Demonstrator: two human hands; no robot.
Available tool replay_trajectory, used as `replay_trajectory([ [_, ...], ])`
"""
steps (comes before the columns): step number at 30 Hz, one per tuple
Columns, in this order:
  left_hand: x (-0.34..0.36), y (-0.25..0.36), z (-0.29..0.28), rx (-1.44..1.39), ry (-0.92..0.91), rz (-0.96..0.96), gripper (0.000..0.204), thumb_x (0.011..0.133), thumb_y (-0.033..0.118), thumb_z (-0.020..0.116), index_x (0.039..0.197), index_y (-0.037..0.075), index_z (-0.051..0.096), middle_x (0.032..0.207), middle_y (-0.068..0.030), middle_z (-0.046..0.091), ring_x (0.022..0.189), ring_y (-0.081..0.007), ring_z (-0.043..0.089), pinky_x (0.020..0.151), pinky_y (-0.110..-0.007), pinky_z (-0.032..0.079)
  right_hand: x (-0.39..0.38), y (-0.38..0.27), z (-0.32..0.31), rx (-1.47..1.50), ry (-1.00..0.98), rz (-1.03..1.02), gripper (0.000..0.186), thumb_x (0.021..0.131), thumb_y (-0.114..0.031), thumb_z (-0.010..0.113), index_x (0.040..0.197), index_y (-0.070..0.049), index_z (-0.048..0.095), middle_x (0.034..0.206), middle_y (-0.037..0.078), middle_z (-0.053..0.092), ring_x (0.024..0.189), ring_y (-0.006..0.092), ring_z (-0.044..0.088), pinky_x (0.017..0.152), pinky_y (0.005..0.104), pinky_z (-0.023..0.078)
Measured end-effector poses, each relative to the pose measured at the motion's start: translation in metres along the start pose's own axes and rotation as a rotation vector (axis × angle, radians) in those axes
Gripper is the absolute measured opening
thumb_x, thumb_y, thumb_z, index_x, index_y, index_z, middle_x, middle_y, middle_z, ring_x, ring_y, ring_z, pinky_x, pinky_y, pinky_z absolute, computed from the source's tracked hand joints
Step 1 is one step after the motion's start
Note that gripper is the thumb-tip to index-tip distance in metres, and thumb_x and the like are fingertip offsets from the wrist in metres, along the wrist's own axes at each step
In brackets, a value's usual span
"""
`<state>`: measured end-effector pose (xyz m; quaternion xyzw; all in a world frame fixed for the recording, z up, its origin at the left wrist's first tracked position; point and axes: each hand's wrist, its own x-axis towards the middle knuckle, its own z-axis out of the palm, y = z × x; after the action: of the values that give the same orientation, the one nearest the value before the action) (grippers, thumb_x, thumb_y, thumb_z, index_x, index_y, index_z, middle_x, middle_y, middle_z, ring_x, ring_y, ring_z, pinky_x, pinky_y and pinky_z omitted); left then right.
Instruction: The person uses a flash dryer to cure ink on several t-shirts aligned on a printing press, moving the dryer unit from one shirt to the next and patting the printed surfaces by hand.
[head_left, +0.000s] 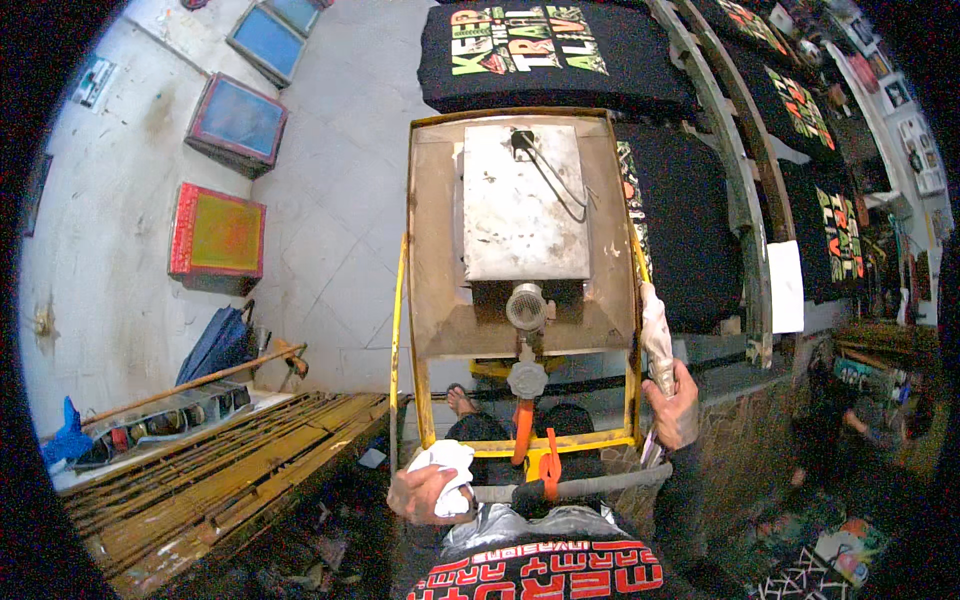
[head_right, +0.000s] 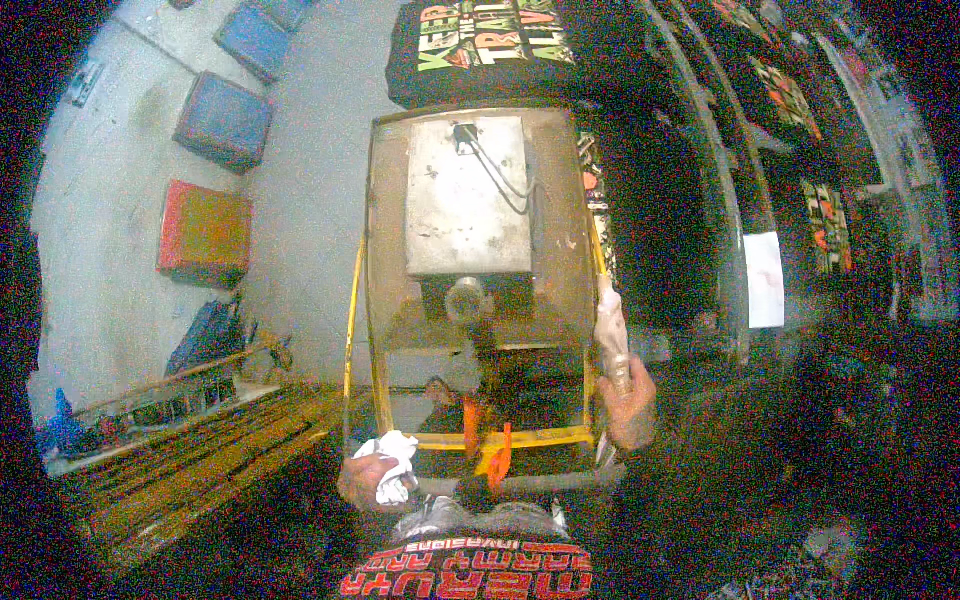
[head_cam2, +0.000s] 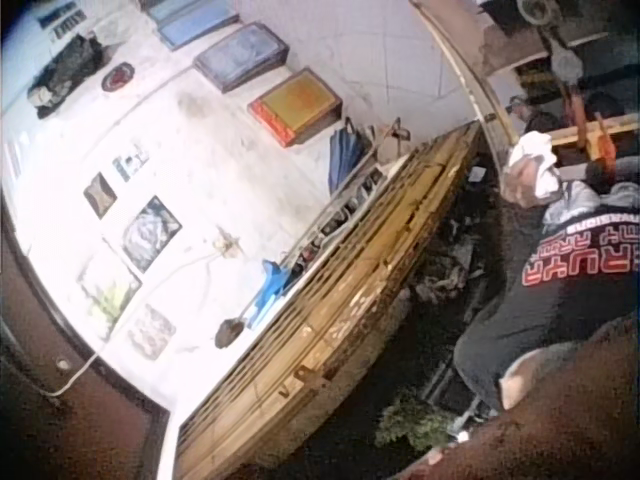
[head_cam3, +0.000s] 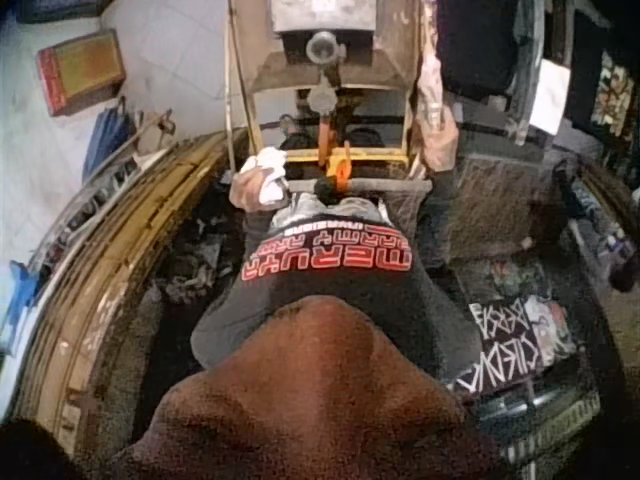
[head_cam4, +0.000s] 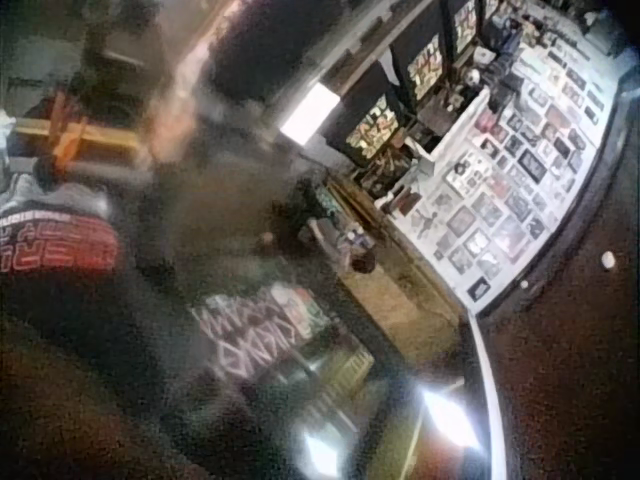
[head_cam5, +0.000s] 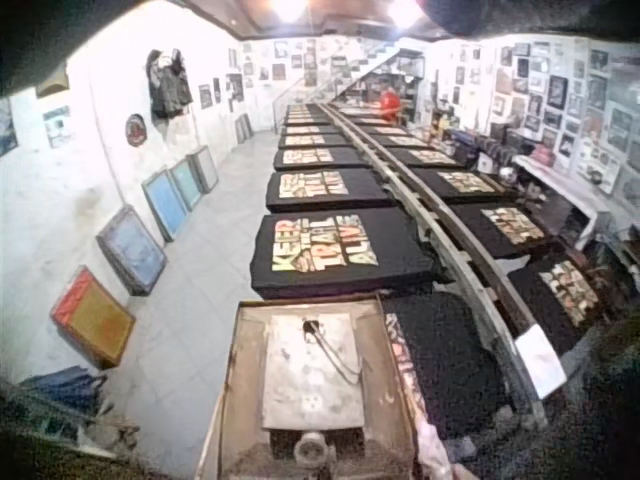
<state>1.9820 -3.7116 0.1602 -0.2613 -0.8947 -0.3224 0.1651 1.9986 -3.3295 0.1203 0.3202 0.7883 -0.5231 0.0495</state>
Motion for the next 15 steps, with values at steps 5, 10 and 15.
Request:
replay_trajectory([
  [5,0.011,-0.016,-0.012,-0.014,-0.017,0.080,0.041,0.072,0.029,0.082,0.101,0.005,0.065,0.085,-0.0077,0.068,0.075,-0.0254,0.068,0.068,-0.036,0.058,-0.002,0.014,0.010,-0.070,0.025,-0.085,0.036,0.083,-0.012,0.071,0.115,-0.001,0.057,0.100,0.010,0.066,0.089,0.0182,0.061,0.079,0.0351,0.051],
  [10,0.020,-0.052,-0.034,-0.065,-0.152,0.144,0.046,0.071,0.030,0.082,0.105,0.004,0.065,0.092,-0.0092,0.069,0.083,-0.0256,0.068,0.072,-0.036,0.057,-0.029,-0.012,0.038,0.142,0.086,-0.002,0.037,0.083,-0.006,0.068,0.117,0.001,0.056,0.100,0.007,0.065,0.086,0.0178,0.061,0.079,0.0323,0.050],
  [15,0.022,-0.105,-0.035,-0.235,-0.246,0.222,0.058,0.065,0.034,0.084,0.110,0.002,0.065,0.093,-0.0107,0.069,0.085,-0.0285,0.068,0.073,-0.039,0.056,-0.038,0.007,0.059,0.028,0.212,-0.055,0.031,0.083,-0.008,0.066,0.112,0.002,0.057,0.097,0.004,0.062,0.087,0.0138,0.056,0.080,0.0296,0.046],
])
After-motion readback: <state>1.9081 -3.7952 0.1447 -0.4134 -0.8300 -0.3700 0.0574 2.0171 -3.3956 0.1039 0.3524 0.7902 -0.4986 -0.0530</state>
